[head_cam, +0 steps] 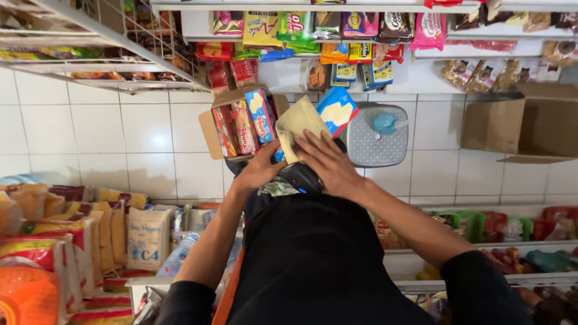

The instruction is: The person takes packaged snack items from a cardboard box, wipes them with a cloth, and uses a handheld barcode scanner on each item. The person then places the items onto the store shelves, arranging them among other products.

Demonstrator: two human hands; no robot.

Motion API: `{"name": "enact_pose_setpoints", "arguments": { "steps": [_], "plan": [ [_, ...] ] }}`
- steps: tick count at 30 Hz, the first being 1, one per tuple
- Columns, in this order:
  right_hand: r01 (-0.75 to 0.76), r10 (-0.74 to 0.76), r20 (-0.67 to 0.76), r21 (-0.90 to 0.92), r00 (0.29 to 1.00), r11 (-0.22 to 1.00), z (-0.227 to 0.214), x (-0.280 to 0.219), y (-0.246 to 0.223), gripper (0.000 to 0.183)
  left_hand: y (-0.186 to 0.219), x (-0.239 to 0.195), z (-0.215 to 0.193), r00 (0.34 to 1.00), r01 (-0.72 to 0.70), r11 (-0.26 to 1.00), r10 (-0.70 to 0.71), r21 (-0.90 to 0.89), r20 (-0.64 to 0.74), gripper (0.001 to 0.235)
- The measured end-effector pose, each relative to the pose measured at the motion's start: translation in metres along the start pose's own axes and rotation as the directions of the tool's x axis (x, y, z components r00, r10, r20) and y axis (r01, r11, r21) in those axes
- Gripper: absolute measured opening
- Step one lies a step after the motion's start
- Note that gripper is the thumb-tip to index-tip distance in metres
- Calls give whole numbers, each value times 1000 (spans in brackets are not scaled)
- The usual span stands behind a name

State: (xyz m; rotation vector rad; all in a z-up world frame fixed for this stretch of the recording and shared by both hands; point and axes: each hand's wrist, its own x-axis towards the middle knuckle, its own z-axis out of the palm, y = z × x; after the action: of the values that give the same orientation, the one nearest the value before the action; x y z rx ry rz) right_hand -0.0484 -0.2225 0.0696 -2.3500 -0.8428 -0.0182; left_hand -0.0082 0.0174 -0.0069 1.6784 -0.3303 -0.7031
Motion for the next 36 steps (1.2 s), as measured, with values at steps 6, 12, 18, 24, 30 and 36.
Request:
{"name": "enact_pose_setpoints", "arguments": {
  "steps": [6, 12, 18, 24, 30, 36],
  "plan": [
    [-25, 26, -99, 17, 995, 1000, 11, -7, -8, 39, 13, -7, -6, 998, -67, 996, 67, 50, 16, 70],
    [-208, 222, -209, 88, 952, 974, 5, -10, 36, 71, 50, -24, -17, 982, 172, 985, -173, 22, 80, 56],
    [-78, 84, -47, 109, 995, 991, 0, 2, 35, 88, 46, -17, -9, 957, -225, 892, 279, 393, -85, 61],
    [-66, 66, 2, 101, 998, 993, 0, 6, 33, 85, 60, -14, -16, 975, -62, 876, 155, 479, -158, 52],
    [-541, 565, -72, 215, 822, 813, -18, -16, 86, 53, 63, -25, -28, 956, -91, 926, 184, 367, -227, 53],
    [-330, 369, -216, 196, 904, 924, 0, -3, 65, 84, 32, -11, -6, 905, 89, 996, -88, -16, -415, 51]
  ]
}}
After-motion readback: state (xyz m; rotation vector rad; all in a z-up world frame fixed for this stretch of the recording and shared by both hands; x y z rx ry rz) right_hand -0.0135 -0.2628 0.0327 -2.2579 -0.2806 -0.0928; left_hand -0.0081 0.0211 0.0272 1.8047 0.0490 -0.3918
